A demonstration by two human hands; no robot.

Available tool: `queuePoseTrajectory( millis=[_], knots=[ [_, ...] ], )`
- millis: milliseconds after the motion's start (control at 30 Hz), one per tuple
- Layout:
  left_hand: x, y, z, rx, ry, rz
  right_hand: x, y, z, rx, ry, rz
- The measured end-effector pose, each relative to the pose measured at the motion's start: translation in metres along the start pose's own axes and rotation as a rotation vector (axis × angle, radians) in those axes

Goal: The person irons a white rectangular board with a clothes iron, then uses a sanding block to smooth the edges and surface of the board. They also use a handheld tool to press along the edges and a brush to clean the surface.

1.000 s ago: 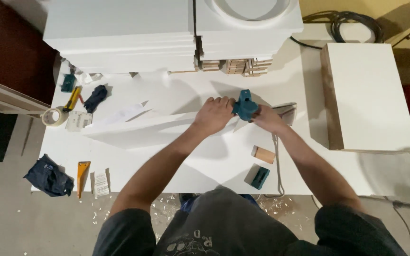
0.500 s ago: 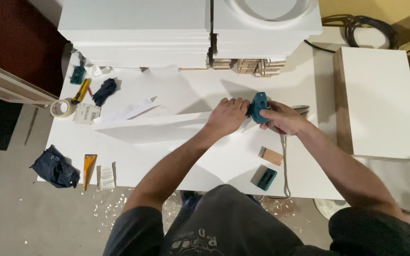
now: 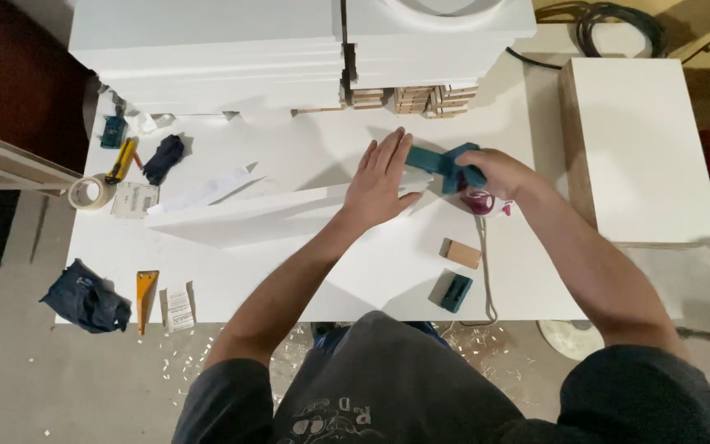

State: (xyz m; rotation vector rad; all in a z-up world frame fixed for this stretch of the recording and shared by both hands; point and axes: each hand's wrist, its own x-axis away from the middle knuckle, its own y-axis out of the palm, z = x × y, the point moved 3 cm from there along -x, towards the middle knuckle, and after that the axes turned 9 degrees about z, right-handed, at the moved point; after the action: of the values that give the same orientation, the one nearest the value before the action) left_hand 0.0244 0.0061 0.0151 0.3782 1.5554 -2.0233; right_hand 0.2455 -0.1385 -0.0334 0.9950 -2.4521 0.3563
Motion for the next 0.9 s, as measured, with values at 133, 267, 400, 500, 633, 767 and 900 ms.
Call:
queuePoseTrajectory(
  millis=[133, 267, 400, 500, 633, 767, 900],
  knots=[
    [0.001, 0.011, -0.009, 0.059, -0.028, -0.054, 0.175, 0.002, -0.074, -0.345, -0.051, -0.001],
    [0.005, 0.038, -0.025, -0.037, 0.023, -0.016, 0.094, -0.137, 0.115, -0.186, 0.063, 0.13],
    [0.003, 0.041, -0.029, -0.054, 0.012, -0.134, 0.062, -0.226, 0.241, 0.186, 0.267, 0.348],
    [0.003, 0.034, -0.032, -0.097, -0.032, -0.292, 0.042, -0.25, 0.271, 0.444, 0.331, 0.439],
    [0.022, 0.024, -0.061, -0.143, -0.107, -0.479, 0.019, -0.268, 0.307, 0.622, 0.356, 0.479],
    [0.053, -0.032, -0.084, -0.254, -0.179, -0.526, 0.004, -0.281, 0.322, 0.696, 0.323, 0.463],
    [0.087, -0.087, -0.112, -0.323, -0.284, -0.662, 0.017, -0.264, 0.308, 0.593, 0.322, 0.479]
  ],
)
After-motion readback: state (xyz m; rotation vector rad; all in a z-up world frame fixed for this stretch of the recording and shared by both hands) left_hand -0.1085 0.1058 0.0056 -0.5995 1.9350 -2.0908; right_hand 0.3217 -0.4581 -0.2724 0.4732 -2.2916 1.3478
